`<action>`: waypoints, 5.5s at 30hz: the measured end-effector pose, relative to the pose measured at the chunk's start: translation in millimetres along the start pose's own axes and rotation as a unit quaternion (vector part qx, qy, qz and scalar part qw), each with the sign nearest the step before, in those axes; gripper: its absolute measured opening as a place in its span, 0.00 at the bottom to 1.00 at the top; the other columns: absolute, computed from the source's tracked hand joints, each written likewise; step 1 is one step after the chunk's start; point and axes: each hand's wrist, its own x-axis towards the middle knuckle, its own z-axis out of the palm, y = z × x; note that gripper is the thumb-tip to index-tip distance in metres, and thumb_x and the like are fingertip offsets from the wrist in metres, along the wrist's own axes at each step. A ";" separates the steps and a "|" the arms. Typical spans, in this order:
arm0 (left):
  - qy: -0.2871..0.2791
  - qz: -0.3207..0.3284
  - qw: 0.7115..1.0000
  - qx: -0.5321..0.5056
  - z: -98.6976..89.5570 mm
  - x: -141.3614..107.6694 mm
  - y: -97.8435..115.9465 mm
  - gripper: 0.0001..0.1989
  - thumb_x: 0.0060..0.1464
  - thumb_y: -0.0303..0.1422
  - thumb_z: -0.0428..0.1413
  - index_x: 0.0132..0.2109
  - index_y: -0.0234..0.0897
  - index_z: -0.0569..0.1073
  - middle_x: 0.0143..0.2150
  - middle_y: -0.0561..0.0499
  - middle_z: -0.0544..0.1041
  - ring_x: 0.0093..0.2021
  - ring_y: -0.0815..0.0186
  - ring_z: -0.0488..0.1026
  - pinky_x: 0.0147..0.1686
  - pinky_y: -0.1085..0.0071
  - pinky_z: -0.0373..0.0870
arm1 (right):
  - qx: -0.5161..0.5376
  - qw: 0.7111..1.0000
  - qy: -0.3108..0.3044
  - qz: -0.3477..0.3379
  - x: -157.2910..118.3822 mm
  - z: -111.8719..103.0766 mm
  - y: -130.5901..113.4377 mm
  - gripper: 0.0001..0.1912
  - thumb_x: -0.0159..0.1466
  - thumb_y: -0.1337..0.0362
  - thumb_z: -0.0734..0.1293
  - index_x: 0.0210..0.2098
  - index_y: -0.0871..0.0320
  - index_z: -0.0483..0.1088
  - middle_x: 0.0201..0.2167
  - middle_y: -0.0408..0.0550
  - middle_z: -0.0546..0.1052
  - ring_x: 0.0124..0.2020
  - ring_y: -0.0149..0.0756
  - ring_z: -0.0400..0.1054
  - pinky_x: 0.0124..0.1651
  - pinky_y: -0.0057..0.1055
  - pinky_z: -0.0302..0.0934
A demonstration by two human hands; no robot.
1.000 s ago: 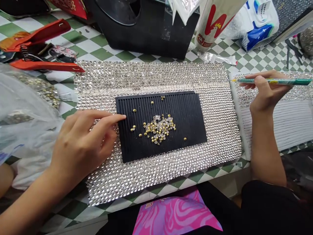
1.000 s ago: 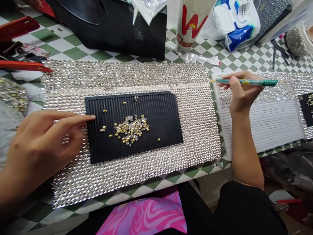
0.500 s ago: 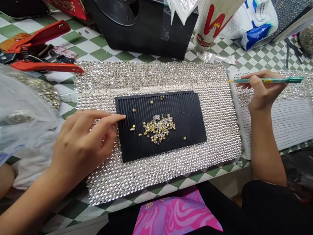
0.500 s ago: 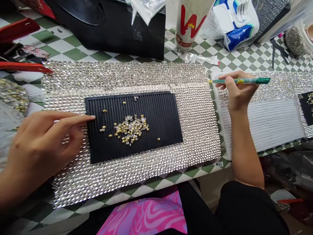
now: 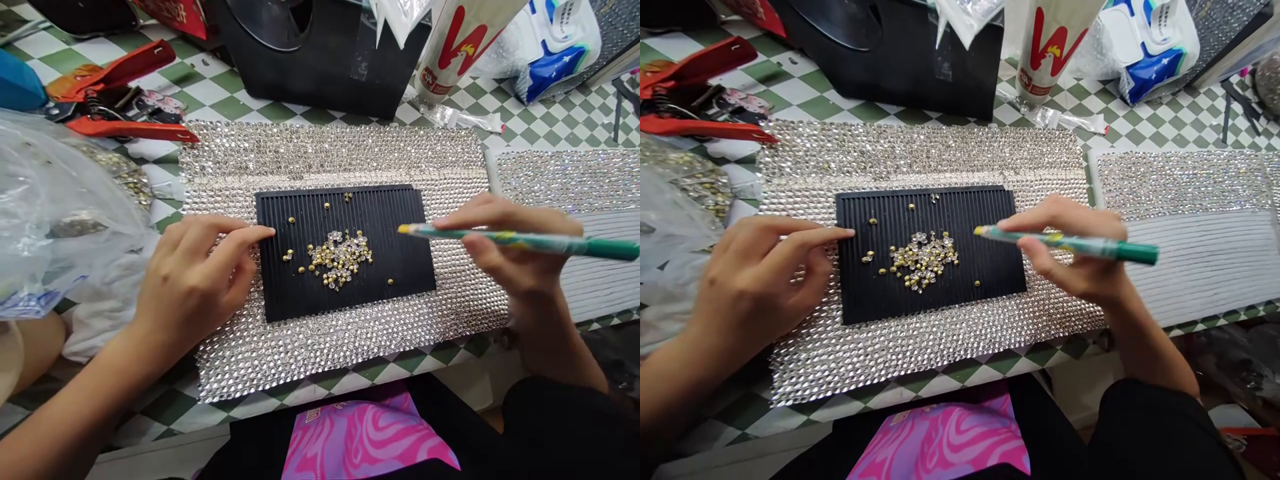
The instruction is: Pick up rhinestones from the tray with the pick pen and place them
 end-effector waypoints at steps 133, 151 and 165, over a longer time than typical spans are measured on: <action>0.003 -0.004 1.000 -0.002 -0.2 -0.3 1.8 0.14 0.61 0.23 0.52 0.52 0.38 0.71 0.43 0.49 0.73 0.42 0.61 0.69 0.46 0.65 0.67 | 0.005 0.995 -0.097 0.023 8.5 30.5 -5.7 0.08 0.65 0.68 0.65 0.39 0.53 0.77 0.35 0.42 0.83 0.34 0.27 0.78 0.35 0.23 0.71; -0.003 -0.010 1.000 -0.013 0.2 -0.8 1.9 0.14 0.61 0.22 0.51 0.52 0.37 0.71 0.43 0.49 0.73 0.43 0.60 0.70 0.46 0.64 0.68 | -0.017 0.957 0.289 0.025 10.7 -24.5 46.2 0.09 0.56 0.71 0.65 0.29 0.60 0.79 0.23 0.43 0.79 0.21 0.30 0.73 0.25 0.31 0.69; -0.010 -0.018 1.000 -0.019 0.3 -2.6 1.3 0.14 0.62 0.23 0.51 0.53 0.39 0.71 0.44 0.50 0.72 0.44 0.61 0.69 0.47 0.64 0.68 | -0.026 0.929 0.354 0.104 2.5 -47.2 109.6 0.02 0.49 0.68 0.64 0.21 0.59 0.66 0.19 0.43 0.75 0.15 0.29 0.67 0.20 0.31 0.66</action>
